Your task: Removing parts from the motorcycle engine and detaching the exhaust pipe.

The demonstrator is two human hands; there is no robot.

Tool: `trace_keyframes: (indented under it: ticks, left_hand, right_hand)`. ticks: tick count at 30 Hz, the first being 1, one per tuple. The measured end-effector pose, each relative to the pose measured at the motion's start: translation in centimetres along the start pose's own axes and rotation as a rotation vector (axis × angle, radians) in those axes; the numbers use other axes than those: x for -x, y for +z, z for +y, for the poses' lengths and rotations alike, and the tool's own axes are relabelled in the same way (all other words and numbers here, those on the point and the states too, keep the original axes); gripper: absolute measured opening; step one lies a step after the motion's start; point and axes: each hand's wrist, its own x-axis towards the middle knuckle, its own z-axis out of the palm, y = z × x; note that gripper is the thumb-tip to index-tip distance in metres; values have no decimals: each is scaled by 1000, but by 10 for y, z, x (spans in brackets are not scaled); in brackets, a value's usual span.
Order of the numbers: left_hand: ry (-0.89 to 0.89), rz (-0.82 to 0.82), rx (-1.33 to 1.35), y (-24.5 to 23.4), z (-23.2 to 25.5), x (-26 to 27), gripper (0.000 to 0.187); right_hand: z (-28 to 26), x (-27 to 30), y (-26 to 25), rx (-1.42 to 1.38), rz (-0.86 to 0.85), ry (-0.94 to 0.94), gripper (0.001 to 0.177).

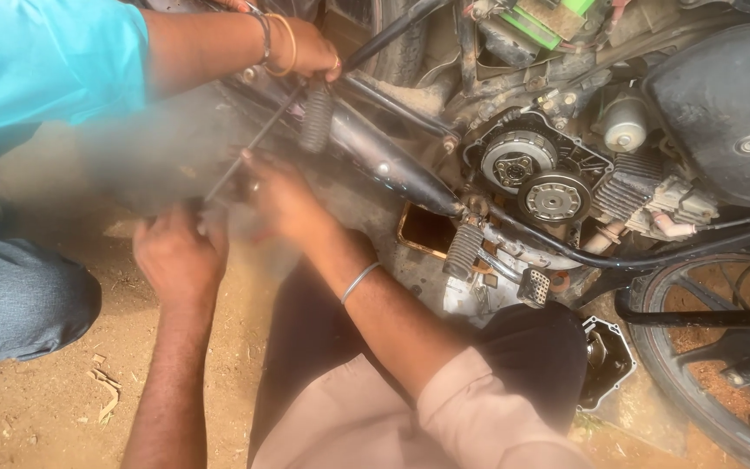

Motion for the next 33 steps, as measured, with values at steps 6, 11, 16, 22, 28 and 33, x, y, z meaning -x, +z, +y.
trace_keyframes:
  ticks: [6, 11, 16, 22, 28, 33]
  left_hand:
    - [-746, -324, 937, 50, -41, 25, 60]
    - [38, 267, 285, -8, 7, 23, 49]
    - [-36, 73, 208, 2, 0, 5, 45]
    - [-568, -227, 822, 3, -5, 22, 49]
    - [408, 406, -114, -17, 4, 9, 44]
    - [-722, -332, 1164, 45, -44, 7, 43]
  right_hand:
    - [1, -1, -11, 10, 13, -52, 40]
    - [-13, 14, 7, 122, 111, 47, 39]
    - [18, -14, -22, 41, 54, 26, 38]
    - [6, -11, -19, -85, 48, 79, 33]
    - [6, -9, -18, -119, -43, -30, 34]
    - [16, -18, -24, -206, -74, -23, 37]
